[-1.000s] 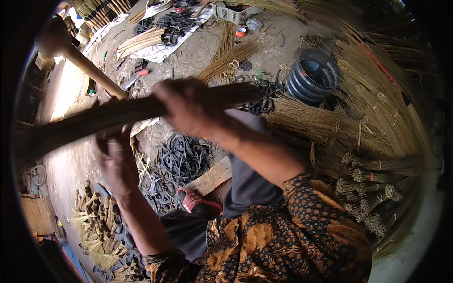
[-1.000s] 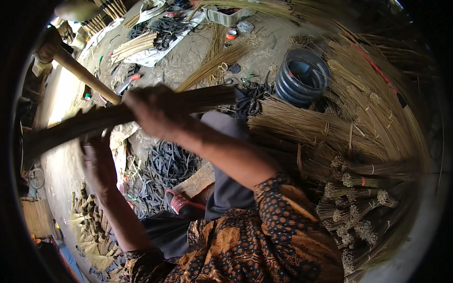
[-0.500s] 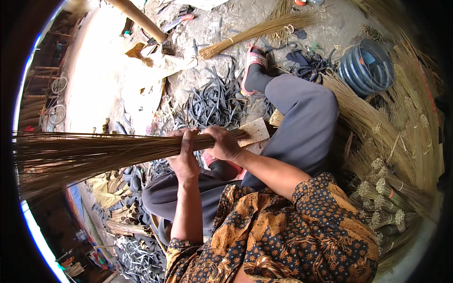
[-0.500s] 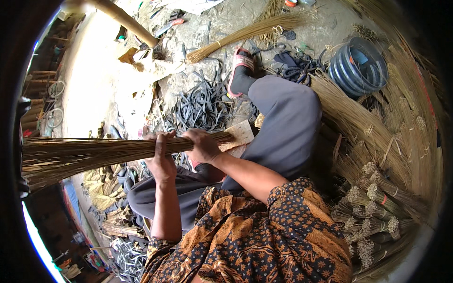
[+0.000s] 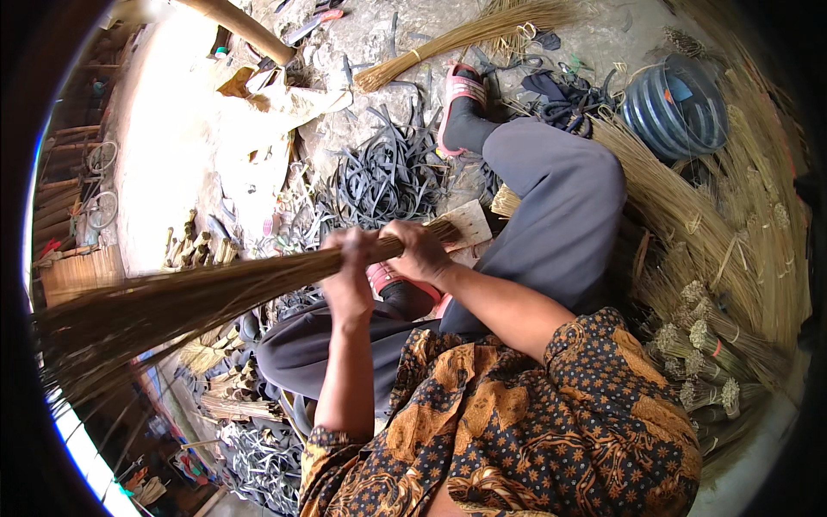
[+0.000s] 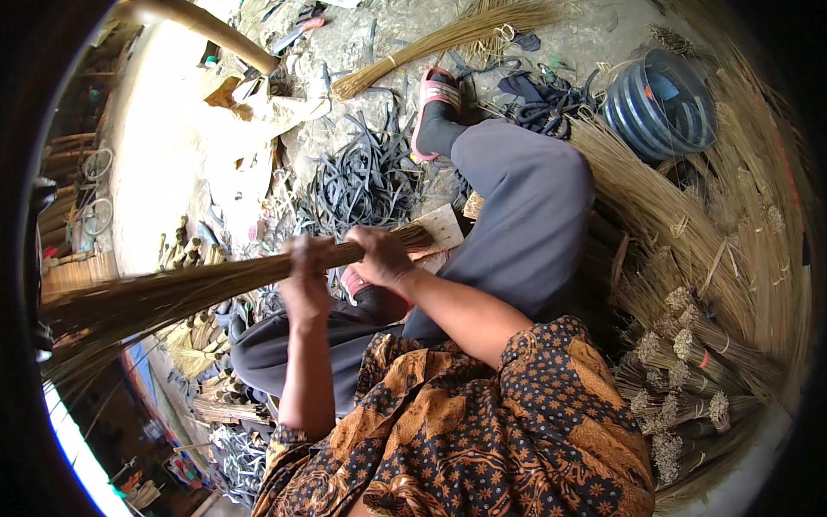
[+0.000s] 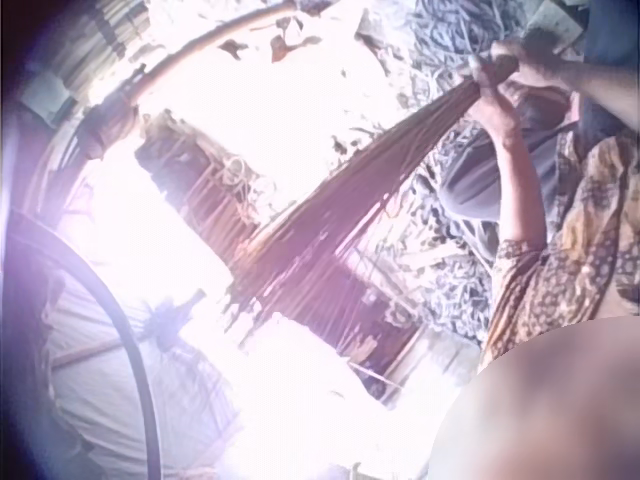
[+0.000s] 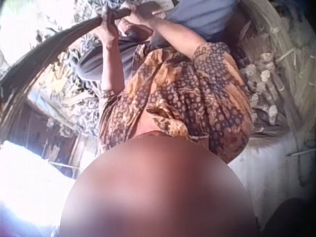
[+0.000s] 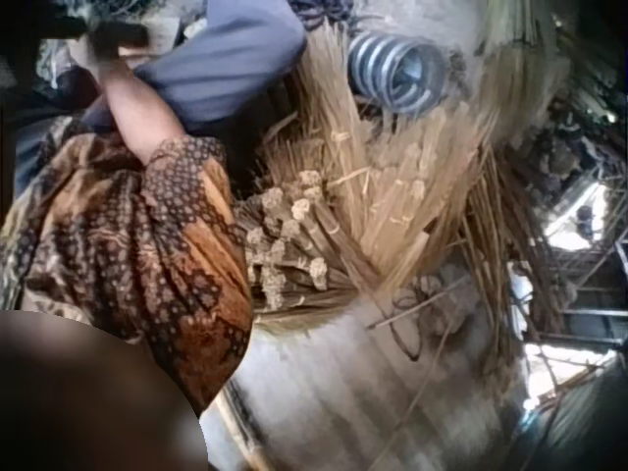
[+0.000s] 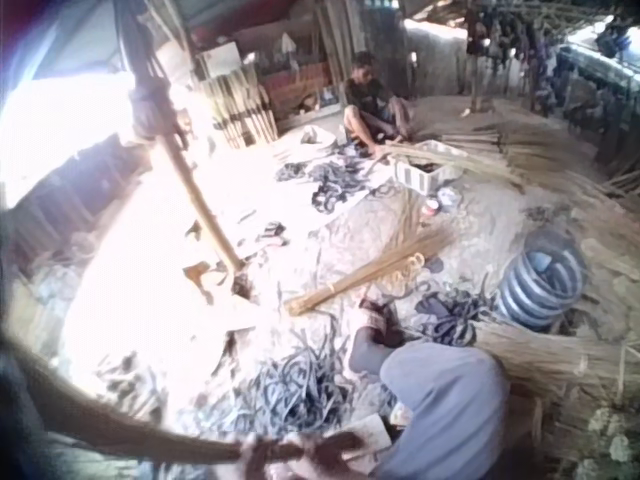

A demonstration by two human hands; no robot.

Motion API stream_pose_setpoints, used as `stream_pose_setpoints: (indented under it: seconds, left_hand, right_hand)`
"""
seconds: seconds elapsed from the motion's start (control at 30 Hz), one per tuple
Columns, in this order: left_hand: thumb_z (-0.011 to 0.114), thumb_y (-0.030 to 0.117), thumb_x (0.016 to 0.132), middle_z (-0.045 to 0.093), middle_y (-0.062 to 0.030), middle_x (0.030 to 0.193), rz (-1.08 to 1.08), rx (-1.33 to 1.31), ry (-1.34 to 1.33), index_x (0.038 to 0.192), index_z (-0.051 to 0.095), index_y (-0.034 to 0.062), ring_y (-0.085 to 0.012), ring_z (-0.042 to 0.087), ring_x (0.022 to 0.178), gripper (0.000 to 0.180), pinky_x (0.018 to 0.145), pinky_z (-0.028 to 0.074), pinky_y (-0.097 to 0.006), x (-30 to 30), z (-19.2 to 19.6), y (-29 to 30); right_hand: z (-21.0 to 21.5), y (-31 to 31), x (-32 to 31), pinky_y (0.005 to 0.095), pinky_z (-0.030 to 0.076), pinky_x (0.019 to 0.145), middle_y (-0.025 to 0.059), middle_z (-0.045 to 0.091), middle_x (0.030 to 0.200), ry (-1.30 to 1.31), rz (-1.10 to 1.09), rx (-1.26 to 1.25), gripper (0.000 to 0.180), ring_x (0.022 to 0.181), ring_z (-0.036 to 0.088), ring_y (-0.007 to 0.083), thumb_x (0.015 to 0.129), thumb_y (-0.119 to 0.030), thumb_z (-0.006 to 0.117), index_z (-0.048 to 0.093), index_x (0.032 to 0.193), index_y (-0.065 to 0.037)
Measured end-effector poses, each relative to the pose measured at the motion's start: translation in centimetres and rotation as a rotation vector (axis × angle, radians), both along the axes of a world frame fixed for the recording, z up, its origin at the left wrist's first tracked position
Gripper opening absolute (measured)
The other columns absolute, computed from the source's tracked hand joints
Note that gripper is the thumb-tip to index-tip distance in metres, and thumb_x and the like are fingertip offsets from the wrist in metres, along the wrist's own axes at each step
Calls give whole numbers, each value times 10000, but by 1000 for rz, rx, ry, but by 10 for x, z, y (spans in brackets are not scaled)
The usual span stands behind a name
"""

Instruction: The person gathers bundles of thin sticks, aligns them, and ties them together with rubber bands. The person repeatedly picks up new bundles, aligns them, and secures them with rubber bands.

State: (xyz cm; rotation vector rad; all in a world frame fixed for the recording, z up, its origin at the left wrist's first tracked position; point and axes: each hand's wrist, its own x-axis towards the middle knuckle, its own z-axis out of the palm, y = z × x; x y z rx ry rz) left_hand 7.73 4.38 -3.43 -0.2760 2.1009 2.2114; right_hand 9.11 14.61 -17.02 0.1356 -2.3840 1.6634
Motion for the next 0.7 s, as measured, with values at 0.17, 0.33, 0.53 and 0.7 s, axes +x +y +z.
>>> stream_pose_setpoints:
  seconds: [0.17,0.33,0.53,0.7]
  left_hand:
    - [634,187,1058,621,-60,765,-55,273,65,806,509,111,-143,556,691,291,719,466,-335,-11,-22,7]
    - [637,174,1056,647,-64,780,-48,285,85,812,517,109,-133,554,708,280,734,470,-316,-12,-16,-4]
    - [677,208,1040,627,-52,767,20,154,-39,815,550,94,-139,568,724,282,790,490,-337,-15,-33,17]
    - [667,185,1043,597,-28,770,-93,177,-11,797,538,105,-125,549,735,289,788,475,-310,-13,-32,9]
  right_hand:
    - [-6,4,-4,485,567,756,148,680,811,26,41,166,227,798,714,372,865,-178,729,569,982,-69]
    - [-3,3,-2,477,576,737,148,660,789,69,5,46,222,756,703,374,875,-166,736,569,989,-73]
    - [-6,12,-4,494,571,765,151,679,829,-77,53,101,194,803,712,385,887,-153,705,583,1006,-61]
    - [-8,11,-3,493,564,761,151,660,837,41,12,75,199,816,706,370,903,-183,714,570,975,-66]
